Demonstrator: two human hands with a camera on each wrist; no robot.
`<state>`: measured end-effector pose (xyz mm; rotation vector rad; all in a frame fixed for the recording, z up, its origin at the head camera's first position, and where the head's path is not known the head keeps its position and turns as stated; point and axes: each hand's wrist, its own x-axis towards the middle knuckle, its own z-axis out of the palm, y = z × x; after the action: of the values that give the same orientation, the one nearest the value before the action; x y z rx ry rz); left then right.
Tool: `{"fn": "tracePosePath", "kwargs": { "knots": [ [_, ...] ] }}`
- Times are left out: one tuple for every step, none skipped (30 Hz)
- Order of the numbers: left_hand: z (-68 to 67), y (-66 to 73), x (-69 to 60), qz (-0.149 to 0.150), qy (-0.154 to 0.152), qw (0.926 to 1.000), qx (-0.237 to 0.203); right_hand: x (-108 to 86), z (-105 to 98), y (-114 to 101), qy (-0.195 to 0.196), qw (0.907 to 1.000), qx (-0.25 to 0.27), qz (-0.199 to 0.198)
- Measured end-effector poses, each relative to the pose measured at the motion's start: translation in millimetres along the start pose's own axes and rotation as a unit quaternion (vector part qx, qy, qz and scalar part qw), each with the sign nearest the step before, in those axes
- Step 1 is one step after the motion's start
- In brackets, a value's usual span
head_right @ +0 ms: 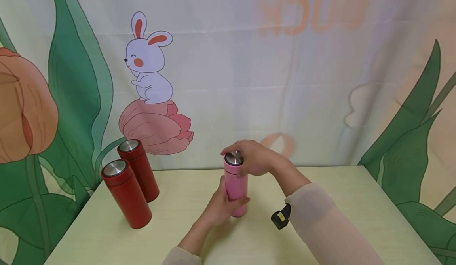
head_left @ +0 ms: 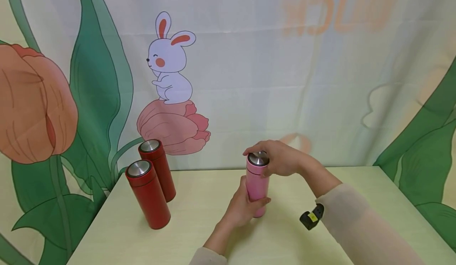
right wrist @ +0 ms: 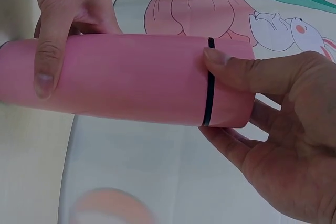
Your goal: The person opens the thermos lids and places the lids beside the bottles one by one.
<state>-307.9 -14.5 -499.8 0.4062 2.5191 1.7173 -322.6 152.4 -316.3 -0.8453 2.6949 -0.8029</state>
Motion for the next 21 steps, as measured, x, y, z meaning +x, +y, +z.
{"fn": "tracePosePath", "kwargs": {
  "knots": [
    [0.0,0.3,0.2,-0.001,-0.001,1.0000,-0.001,-0.1,0,1,0.000,1.0000,0.004,-0.002],
    [0.0,0.6,0.4,-0.001,-0.001,1.0000,-0.002,-0.1,0,1,0.001,1.0000,0.008,-0.005],
    [-0.1,0.9,0.5,-0.001,-0.002,1.0000,-0.002,-0.1,0,2,0.001,0.9999,0.013,-0.008],
    [-0.1,1.0,0.7,0.000,-0.002,1.0000,-0.001,-0.1,0,3,0.002,0.9998,0.018,-0.011],
    [-0.1,1.1,0.8,0.001,-0.003,1.0000,-0.002,-0.1,0,4,0.003,0.9997,0.022,-0.014],
    [-0.1,1.2,0.9,0.002,-0.003,1.0000,-0.002,0.1,0,6,0.005,0.9995,0.028,-0.017],
    [0.0,1.2,1.0,0.003,-0.003,1.0000,-0.002,0.0,1,7,0.007,0.9992,0.033,-0.021],
    [0.1,1.1,1.0,0.005,-0.002,1.0000,-0.001,-0.1,1,8,0.009,0.9989,0.040,-0.023],
    [0.2,0.7,1.1,0.006,-0.002,1.0000,0.000,-0.2,2,9,0.012,0.9986,0.047,-0.022],
    [0.4,0.4,1.2,0.007,-0.001,1.0000,0.000,-0.4,2,10,0.016,0.9984,0.050,-0.021],
    [0.7,0.2,1.2,0.008,-0.001,1.0000,0.000,-0.7,2,11,0.022,0.9983,0.051,-0.021],
    [0.9,-0.1,1.2,0.009,0.000,1.0000,0.001,-1.0,2,12,0.028,0.9982,0.048,-0.021],
    [1.1,-0.5,1.2,0.010,0.001,0.9999,0.001,-1.5,2,12,0.035,0.9983,0.042,-0.018],
    [1.3,-0.6,1.2,0.010,0.002,0.9999,0.002,-1.8,2,12,0.042,0.9985,0.033,-0.016],
    [1.5,-0.6,1.1,0.011,0.002,0.9999,0.001,-2.0,2,12,0.049,0.9985,0.018,-0.014],
    [1.6,-0.6,0.9,0.011,0.003,0.9999,0.000,-2.4,1,12,0.056,0.9983,0.003,-0.013],
    [1.7,-0.5,0.8,0.011,0.004,0.9999,0.000,-2.6,1,11,0.062,0.9979,-0.014,-0.011],
    [1.7,-0.6,0.9,0.012,0.005,0.9999,0.000,-2.6,1,9,0.068,0.9972,-0.032,-0.007],
    [1.6,-0.7,0.9,0.013,0.006,0.9999,0.001,-2.7,1,7,0.073,0.9962,-0.047,0.001],
    [1.6,-0.6,0.9,0.013,0.006,0.9999,-0.002,-2.9,2,4,0.077,0.9951,-0.062,0.007],
    [1.5,-0.6,0.8,0.014,0.005,0.9999,-0.004,-3.1,2,1,0.083,0.9934,-0.078,0.017]
  ]
}}
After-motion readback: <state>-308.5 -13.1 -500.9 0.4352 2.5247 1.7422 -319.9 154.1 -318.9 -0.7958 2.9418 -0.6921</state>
